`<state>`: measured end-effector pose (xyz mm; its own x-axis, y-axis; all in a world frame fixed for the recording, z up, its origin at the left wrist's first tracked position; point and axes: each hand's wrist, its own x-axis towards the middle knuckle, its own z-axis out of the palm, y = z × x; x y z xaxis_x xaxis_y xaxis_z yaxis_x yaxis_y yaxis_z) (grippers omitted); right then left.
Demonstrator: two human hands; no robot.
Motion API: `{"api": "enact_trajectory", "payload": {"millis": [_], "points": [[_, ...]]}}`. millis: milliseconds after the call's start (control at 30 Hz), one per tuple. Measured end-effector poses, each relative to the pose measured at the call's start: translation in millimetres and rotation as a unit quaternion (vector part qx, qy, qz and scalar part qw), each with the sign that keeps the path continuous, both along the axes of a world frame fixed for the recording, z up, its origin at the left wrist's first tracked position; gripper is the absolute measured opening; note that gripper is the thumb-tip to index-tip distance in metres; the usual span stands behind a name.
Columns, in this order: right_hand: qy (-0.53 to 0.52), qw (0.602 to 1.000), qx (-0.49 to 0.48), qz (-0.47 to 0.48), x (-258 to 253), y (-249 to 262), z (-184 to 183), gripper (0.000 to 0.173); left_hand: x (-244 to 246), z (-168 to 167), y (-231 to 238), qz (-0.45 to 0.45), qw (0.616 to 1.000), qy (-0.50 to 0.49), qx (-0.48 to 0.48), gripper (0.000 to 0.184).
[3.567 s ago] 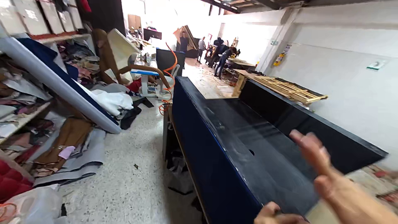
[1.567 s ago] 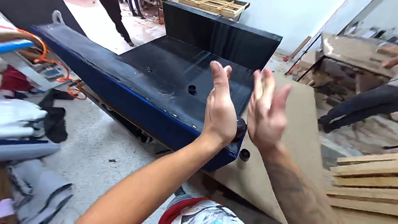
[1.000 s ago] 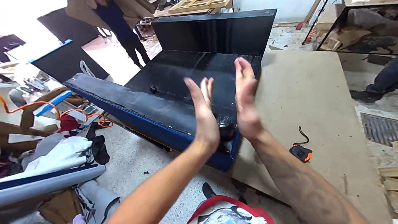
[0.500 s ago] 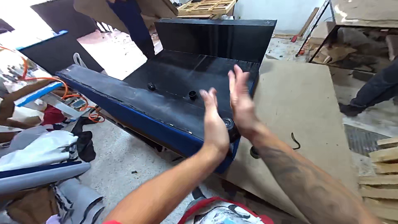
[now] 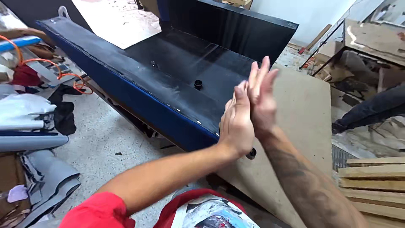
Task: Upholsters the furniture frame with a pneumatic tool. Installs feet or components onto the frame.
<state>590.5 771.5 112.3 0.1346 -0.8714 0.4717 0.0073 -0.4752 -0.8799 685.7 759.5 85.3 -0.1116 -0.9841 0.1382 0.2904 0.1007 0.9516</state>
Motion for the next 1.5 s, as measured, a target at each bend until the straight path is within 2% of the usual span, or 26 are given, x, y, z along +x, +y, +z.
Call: {"api": "enact_trajectory", "payload": {"millis": [67,100,167,233,267,333,433,467,500,533,600,667,733,800,867,967,1033,1100,1167,1233,1267,1300,1333,1367,1433,1500], "points": [[0.06,0.998,0.019,0.028,0.5,23.9,1.7,0.077,11.3,-14.4,-21.6,-0.038,0.989,-0.012,-0.139,0.067],[0.083,0.993,0.043,0.073,-3.8,34.0,6.7,0.08,12.8,6.2,-20.4,-0.033,0.995,0.008,-0.093,0.072],[0.058,0.986,0.093,0.124,-12.3,25.4,13.0,0.087,10.9,34.0,6.8,-0.01,1.0,0.003,-0.024,0.074],[0.027,0.993,0.088,0.068,-2.4,1.0,12.1,0.08,9.4,36.3,24.7,-0.027,0.999,-0.02,-0.02,0.073],[0.035,0.995,0.08,0.048,3.5,-1.1,10.2,0.075,8.5,36.2,17.2,-0.024,1.0,-0.001,-0.015,0.073],[0.081,0.993,0.06,0.06,5.2,14.8,10.1,0.077,14.6,39.0,-1.3,-0.034,0.999,0.036,-0.004,0.074],[0.02,0.991,0.071,0.111,-10.5,-4.0,-0.7,0.088,8.7,29.2,37.1,0.024,0.995,-0.08,-0.056,0.073],[-0.018,0.994,0.018,0.11,-12.4,-16.0,-17.1,0.087,4.9,23.9,48.4,0.031,0.994,-0.091,-0.058,0.073],[-0.042,0.991,-0.041,0.122,-12.8,-20.9,-32.4,0.085,3.8,22.6,45.4,0.03,0.995,-0.085,-0.04,0.073],[-0.028,0.992,-0.059,0.108,-8.5,-15.2,-30.3,0.085,4.6,26.0,29.0,0.023,0.998,-0.054,-0.009,0.076],[0.048,0.996,0.023,0.076,0.7,13.4,0.4,0.087,9.7,35.7,1.1,0.012,1.0,0.003,0.018,0.078],[0.025,0.994,0.069,0.08,0.2,5.5,9.5,0.087,13.1,36.9,21.3,0.011,0.999,-0.05,-0.019,0.077],[-0.013,0.999,0.037,0.034,7.2,-18.4,5.9,0.081,8.3,30.2,37.7,0.016,0.997,-0.067,-0.029,0.078],[0.045,0.998,0.001,0.032,10.2,-8.7,6.9,0.079,7.5,36.7,10.6,0.002,1.0,-0.006,0.025,0.081],[0.092,0.994,-0.012,0.059,3.2,7.3,4.4,0.087,10.5,44.2,-3.0,-0.016,0.998,0.038,0.045,0.079],[-0.011,0.998,0.042,0.035,5.1,-21.6,6.3,0.082,11.3,42.1,29.0,-0.064,0.997,0.025,-0.02,0.074],[-0.011,0.999,0.038,0.013,11.1,-20.2,9.9,0.075,12.6,37.1,8.1,-0.057,0.997,0.035,-0.031,0.082],[0.015,0.999,0.052,0.002,13.4,5.7,15.1,0.078,15.2,37.5,-18.8,-0.023,0.998,0.06,-0.027,0.082],[-0.017,0.998,0.048,0.023,3.9,-4.7,4.9,0.077,14.7,39.8,-2.9,-0.055,0.997,0.062,-0.005,0.079],[-0.056,0.99,-0.126,0.044,-7.4,-43.8,-45.4,0.071,14.3,35.5,14.7,-0.091,0.994,0.063,-0.01,0.08],[-0.046,0.985,-0.164,0.033,-7.7,-48.8,-58.7,0.067,16.4,34.3,7.2,-0.098,0.993,0.071,-0.013,0.081],[-0.015,0.994,-0.109,-0.002,-4.3,-35.4,-50.3,0.062,18.3,33.9,-6.1,-0.089,0.993,0.077,-0.005,0.082],[0.023,0.999,0.003,-0.038,-0.4,-16.9,-28.8,0.059,19.4,34.3,-16.8,-0.08,0.994,0.08,0.002,0.083],[0.027,0.998,0.047,-0.03,-2.6,-15.4,-27.0,0.059,19.1,36.6,-15.7,-0.069,0.995,0.075,0.007,0.083],[-0.033,0.997,-0.076,0.002,-15.3,-52.1,-78.9,0.063,16.5,38.6,12.3,-0.077,0.996,0.032,-0.03,0.082],[-0.046,0.988,-0.15,0.003,-16.2,-71.2,-98.5,0.068,14.6,21.9,9.3,-0.08,0.991,0.059,-0.09,0.082]]}}
